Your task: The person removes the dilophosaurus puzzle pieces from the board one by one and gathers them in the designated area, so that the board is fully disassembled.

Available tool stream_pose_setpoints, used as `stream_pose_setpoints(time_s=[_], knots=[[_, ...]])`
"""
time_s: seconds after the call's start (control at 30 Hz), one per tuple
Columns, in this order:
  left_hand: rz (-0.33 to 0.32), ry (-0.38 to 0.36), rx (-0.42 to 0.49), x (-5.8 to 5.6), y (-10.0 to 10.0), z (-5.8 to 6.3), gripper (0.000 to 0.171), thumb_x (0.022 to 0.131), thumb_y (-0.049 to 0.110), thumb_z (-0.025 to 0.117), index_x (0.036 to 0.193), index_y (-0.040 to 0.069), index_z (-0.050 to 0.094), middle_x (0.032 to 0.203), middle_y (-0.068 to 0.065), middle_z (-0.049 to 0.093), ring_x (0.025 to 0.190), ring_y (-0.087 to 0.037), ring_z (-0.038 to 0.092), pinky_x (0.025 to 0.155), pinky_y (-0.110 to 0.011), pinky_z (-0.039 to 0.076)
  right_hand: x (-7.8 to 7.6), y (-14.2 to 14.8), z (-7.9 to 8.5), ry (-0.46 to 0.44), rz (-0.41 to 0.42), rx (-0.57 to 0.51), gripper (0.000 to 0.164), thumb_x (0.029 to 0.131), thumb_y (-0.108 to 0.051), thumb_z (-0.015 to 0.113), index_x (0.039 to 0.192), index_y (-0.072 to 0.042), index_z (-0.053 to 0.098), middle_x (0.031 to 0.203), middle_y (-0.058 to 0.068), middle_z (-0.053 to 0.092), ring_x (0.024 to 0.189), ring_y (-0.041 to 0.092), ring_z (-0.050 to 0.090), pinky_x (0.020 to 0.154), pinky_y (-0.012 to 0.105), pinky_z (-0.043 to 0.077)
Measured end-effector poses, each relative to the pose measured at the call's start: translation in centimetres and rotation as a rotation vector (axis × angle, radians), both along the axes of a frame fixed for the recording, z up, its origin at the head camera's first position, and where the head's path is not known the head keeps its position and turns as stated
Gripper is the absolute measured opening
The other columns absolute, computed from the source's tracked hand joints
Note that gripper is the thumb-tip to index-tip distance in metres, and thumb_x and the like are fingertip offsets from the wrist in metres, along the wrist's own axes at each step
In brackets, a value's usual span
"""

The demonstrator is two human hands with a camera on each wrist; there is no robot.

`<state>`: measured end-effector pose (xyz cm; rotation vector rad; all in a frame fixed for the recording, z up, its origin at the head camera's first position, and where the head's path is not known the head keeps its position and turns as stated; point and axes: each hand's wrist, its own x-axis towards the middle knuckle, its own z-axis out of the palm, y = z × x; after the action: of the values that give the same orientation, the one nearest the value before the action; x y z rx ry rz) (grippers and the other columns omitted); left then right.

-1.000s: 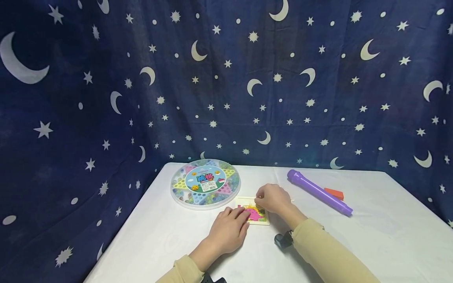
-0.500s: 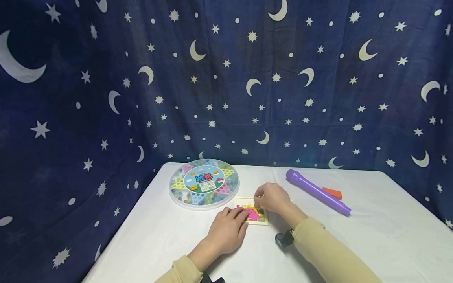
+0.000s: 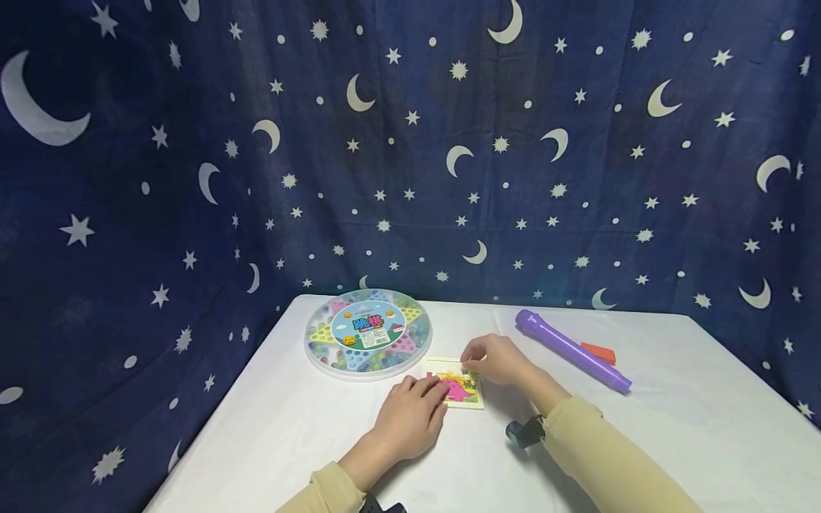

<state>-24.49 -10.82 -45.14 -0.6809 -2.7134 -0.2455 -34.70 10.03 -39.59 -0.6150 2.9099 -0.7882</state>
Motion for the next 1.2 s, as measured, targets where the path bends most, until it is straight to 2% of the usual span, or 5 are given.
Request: stream_pose_setpoints(time_s=[0.17,0.37,0.8,1.03,1.2], knots=[[-0.004,0.004,0.018,0.1,-0.1,-0.1,0.042,0.106,0.034,0.051,0.144,0.018,0.061,0.140,-0.004,0.061,0.117,-0.023,0.055,0.097,-0.043,0.046,0.0,0.7,-0.2,-0.031,-0.041,-0.075,0.011,0.095,-0.025,0.075,0.094,-0.014,0.077,0.081,-0.002,0.068,0.073,0.016,0.060,0.069,0.036,0.052],[0.000,0.025,0.047,0.3,-0.3,-0.3,0.041,0.105,0.032,0.053,0.141,0.017,0.062,0.138,-0.006,0.062,0.115,-0.024,0.055,0.096,-0.044,0.046,-0.2,1.6,-0.2,-0.053,-0.083,-0.109,0.024,0.097,-0.035,0.072,0.085,-0.014,0.074,0.070,0.004,0.065,0.060,0.018,0.057,0.055,0.031,0.045],[-0.012,0.016,0.075,0.3,-0.3,-0.6,0.040,0.105,0.032,0.052,0.141,0.017,0.062,0.140,-0.007,0.061,0.117,-0.025,0.055,0.098,-0.046,0.045,-0.4,3.7,-0.5,-0.021,-0.162,-0.314,0.013,0.097,-0.017,0.072,0.098,-0.005,0.076,0.078,0.005,0.071,0.059,0.016,0.067,0.057,0.031,0.055],[-0.023,0.045,0.077,0.2,-0.2,-0.5,0.040,0.104,0.032,0.055,0.140,0.017,0.063,0.138,-0.007,0.062,0.115,-0.025,0.056,0.096,-0.045,0.046,-0.6,4.6,-0.5,-0.062,-0.178,-0.314,0.018,0.095,-0.016,0.074,0.106,-0.002,0.077,0.083,0.004,0.072,0.066,0.016,0.070,0.062,0.030,0.058],[-0.015,0.010,0.070,0.1,-0.1,-0.3,0.041,0.105,0.032,0.053,0.142,0.018,0.062,0.140,-0.006,0.061,0.118,-0.025,0.054,0.098,-0.045,0.045,-0.8,5.5,-0.4,-0.061,-0.172,-0.283,0.020,0.095,-0.013,0.074,0.111,-0.003,0.077,0.091,0.008,0.074,0.070,0.017,0.070,0.065,0.031,0.057]])
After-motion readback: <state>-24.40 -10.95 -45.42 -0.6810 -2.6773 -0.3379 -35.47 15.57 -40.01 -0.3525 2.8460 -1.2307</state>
